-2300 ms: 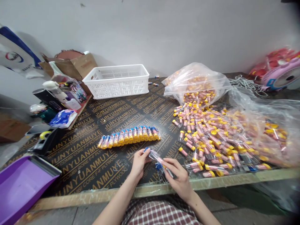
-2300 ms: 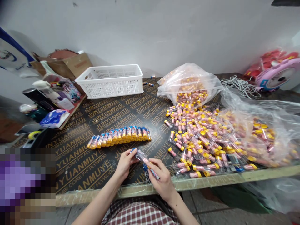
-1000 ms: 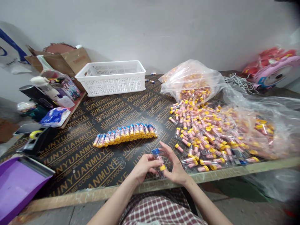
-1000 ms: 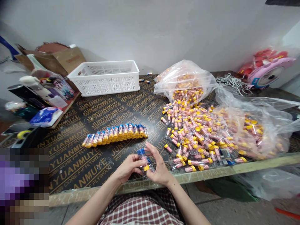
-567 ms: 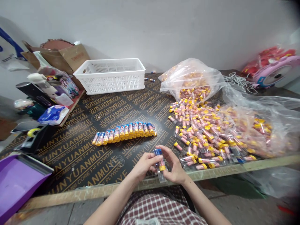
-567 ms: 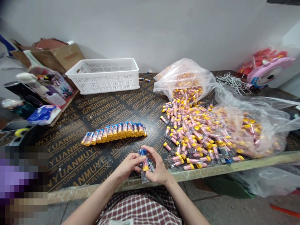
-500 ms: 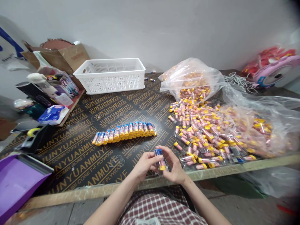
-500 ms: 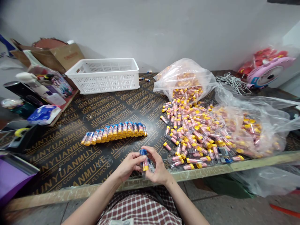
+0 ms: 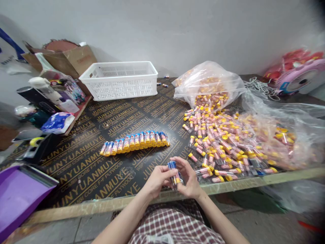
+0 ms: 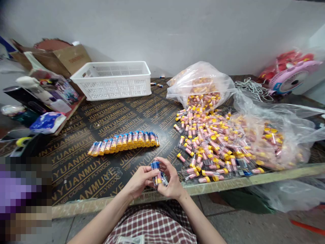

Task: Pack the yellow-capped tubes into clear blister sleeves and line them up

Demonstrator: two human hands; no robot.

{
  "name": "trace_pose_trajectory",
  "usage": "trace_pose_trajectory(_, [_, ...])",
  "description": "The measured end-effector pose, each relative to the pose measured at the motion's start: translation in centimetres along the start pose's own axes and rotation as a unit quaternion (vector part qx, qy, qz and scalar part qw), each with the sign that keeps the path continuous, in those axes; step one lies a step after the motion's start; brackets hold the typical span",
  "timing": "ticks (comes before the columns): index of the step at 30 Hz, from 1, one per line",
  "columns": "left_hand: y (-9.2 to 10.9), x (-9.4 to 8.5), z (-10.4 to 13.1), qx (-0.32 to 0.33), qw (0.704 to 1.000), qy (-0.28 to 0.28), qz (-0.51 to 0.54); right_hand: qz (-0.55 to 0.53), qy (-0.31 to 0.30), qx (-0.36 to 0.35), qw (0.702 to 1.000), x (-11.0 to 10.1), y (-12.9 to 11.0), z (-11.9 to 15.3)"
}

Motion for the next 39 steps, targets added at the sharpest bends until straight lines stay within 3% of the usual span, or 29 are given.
trace_pose_trajectory(8, [0.6,-0.5,-0.2,0.018,1.0,0.02,0.008,0.02,-0.02,0.015,0.999,-0.1,-0.2,-0.1])
trace_pose_trajectory(13, [1.9,-1.8,-0.3,0.066,0.996,0.063,-0.018,0.051,-0.012,0.108,0.993,0.1,0.2,-0.1])
trace_pose_trajectory(16, [3.0,-3.3,-0.1,0.111,0.988,0.088,-0.062,0.045,0.008,0.158,0.986,0.2,0.9,-0.2])
trace_pose_trajectory(19, [5.6,-6.2,0.4,0.184,0.964,0.145,-0.126,0.067,0.059,0.17,0.981,-0.3,1.8,-0.6])
trace_pose_trajectory(21, [8.2,-8.8,1.2,0.236,0.921,0.221,-0.219,0.088,0.071,0.168,0.979,-0.8,2.1,-0.8])
trace_pose_trajectory(23, [11.1,-11.6,2.0,0.269,0.835,0.335,-0.343,0.103,0.069,0.163,0.979,-1.2,2.3,-0.8])
trace_pose_trajectory(25, [13.5,-13.9,2.5,0.25,0.734,0.44,-0.453,0.113,0.059,0.159,0.979,-1.3,2.4,-0.7])
trace_pose_trajectory(27, [15.1,-15.3,2.5,0.203,0.671,0.475,-0.532,0.117,0.047,0.156,0.98,-1.2,2.5,-0.6])
trace_pose_trajectory(31, [15.8,-15.3,2.0,0.123,0.626,0.466,-0.613,0.119,0.041,0.15,0.981,-0.8,2.5,-0.4])
trace_pose_trajectory(34, [15.1,-13.2,2.8,0.172,0.582,0.511,-0.609,0.111,0.049,0.149,0.981,-0.9,2.0,-0.4])
trace_pose_trajectory(35, [14.6,-12.2,3.0,0.211,0.585,0.519,-0.587,0.103,0.05,0.149,0.982,-0.9,1.8,-0.5])
trace_pose_trajectory(36, [13.8,-11.1,3.1,0.249,0.609,0.507,-0.557,0.092,0.049,0.15,0.983,-0.8,1.5,-0.5])
trace_pose_trajectory(37, [12.8,-9.9,3.0,0.276,0.656,0.472,-0.521,0.08,0.048,0.15,0.984,-0.7,1.2,-0.6])
trace_pose_trajectory(39, [10.1,-7.6,2.2,0.271,0.788,0.344,-0.432,0.058,0.04,0.152,0.986,-0.4,0.5,-0.8])
Point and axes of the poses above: each hand's wrist, its own z-axis away from the middle knuckle, its own x-axis out of the palm, y = z × x, the point moved 2 cm from there along -z, towards the middle knuckle, and after that the axes turned 6 degrees about z, right-handed, at the moved point
